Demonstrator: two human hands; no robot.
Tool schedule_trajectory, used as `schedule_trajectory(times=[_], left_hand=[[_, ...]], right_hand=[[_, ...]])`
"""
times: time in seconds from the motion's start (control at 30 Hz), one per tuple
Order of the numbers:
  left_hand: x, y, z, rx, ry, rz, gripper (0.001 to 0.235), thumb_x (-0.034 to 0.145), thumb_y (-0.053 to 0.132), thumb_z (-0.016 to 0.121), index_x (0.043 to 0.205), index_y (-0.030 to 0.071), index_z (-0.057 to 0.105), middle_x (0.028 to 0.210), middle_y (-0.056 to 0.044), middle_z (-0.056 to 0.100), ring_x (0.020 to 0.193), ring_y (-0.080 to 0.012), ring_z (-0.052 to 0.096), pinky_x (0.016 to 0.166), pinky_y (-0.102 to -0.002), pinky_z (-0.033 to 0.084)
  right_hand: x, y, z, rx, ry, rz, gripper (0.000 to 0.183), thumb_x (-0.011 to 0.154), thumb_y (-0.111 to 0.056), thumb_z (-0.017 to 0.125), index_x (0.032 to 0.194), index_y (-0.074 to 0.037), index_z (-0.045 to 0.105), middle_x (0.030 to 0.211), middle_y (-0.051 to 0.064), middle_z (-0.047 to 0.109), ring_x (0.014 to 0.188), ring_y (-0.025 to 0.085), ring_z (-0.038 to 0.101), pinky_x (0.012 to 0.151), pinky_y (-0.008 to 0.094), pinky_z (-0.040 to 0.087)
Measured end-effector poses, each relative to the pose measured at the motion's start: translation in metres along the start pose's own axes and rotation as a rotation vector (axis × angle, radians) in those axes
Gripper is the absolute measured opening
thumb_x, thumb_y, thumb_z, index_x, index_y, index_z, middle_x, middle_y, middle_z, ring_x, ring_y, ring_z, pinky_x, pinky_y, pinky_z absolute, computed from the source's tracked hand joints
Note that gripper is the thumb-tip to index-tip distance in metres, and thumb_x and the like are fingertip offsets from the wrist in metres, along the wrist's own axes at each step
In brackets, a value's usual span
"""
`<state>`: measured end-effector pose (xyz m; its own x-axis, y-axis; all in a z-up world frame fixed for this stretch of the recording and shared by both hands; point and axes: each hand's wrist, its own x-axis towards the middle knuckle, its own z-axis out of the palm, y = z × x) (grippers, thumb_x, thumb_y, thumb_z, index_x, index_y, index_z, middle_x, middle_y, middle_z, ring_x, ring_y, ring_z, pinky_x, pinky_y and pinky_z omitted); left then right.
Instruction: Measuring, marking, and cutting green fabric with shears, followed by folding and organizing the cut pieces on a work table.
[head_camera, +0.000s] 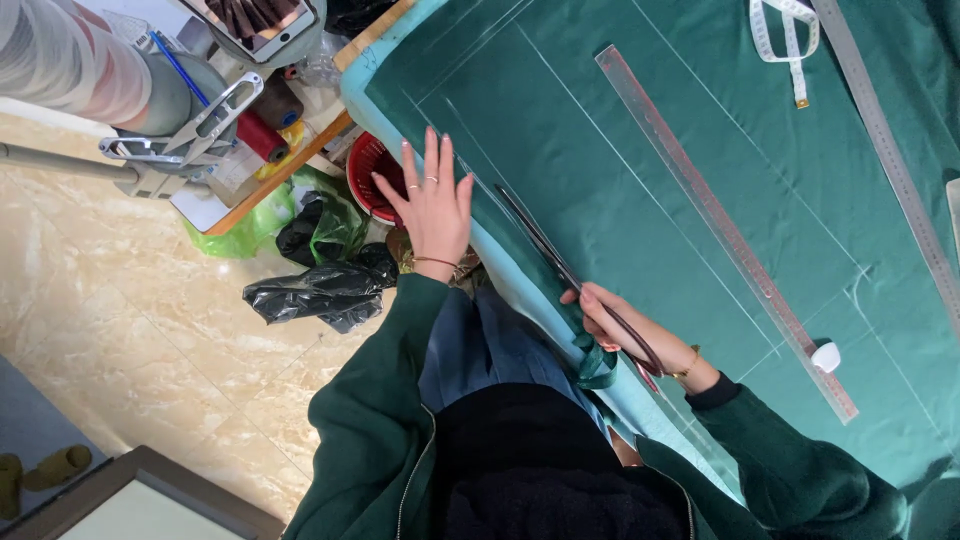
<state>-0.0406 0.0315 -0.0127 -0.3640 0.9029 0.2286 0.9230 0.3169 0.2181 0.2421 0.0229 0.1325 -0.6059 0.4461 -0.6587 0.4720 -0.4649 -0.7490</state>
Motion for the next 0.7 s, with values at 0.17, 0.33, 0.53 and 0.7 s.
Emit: schedule_trajectory(times=[0.17,0.33,0.53,0.7], left_hand=[[-0.003,-0.009,0.008,0.03,0.055,0.021,0.056,0.115,0.049,0.032,0.165,0.024,0.032,0.174,0.001,0.02,0.159,-0.032,0.017,0.119,-0.075,0.004],[-0.003,-0.01,0.007,0.025,0.07,0.026,0.059,0.114,0.05,0.036,0.166,0.023,0.03,0.174,0.003,0.018,0.16,-0.032,0.014,0.12,-0.074,0.005],[0.001,-0.013,0.007,-0.042,0.072,0.022,0.059,0.113,0.05,0.037,0.165,0.024,0.031,0.174,0.002,0.017,0.16,-0.0319,0.013,0.12,-0.074,0.005],[0.002,-0.018,0.003,-0.081,-0.001,0.014,0.068,0.112,0.057,0.036,0.168,0.021,0.023,0.175,0.001,0.012,0.161,-0.0305,0.006,0.121,-0.074,0.0]], right_hand=[[0.018,-0.024,0.003,0.008,-0.008,0.009,0.048,0.108,-0.052,0.038,0.112,-0.006,0.052,0.075,-0.004,0.035,0.061,0.006,0.041,0.053,0.022,0.037],[0.03,-0.027,0.002,0.0,-0.005,0.052,0.047,0.107,-0.055,0.04,0.101,-0.01,0.05,0.074,-0.007,0.032,0.058,0.005,0.04,0.051,0.021,0.037],[0.034,-0.029,0.002,-0.036,0.041,0.079,0.047,0.107,-0.056,0.045,0.092,-0.012,0.048,0.069,-0.005,0.035,0.052,0.006,0.04,0.046,0.021,0.033],[0.05,-0.048,0.006,0.011,-0.005,0.055,0.045,0.107,-0.056,0.045,0.102,-0.011,0.047,0.077,-0.007,0.029,0.06,0.006,0.038,0.053,0.02,0.033]])
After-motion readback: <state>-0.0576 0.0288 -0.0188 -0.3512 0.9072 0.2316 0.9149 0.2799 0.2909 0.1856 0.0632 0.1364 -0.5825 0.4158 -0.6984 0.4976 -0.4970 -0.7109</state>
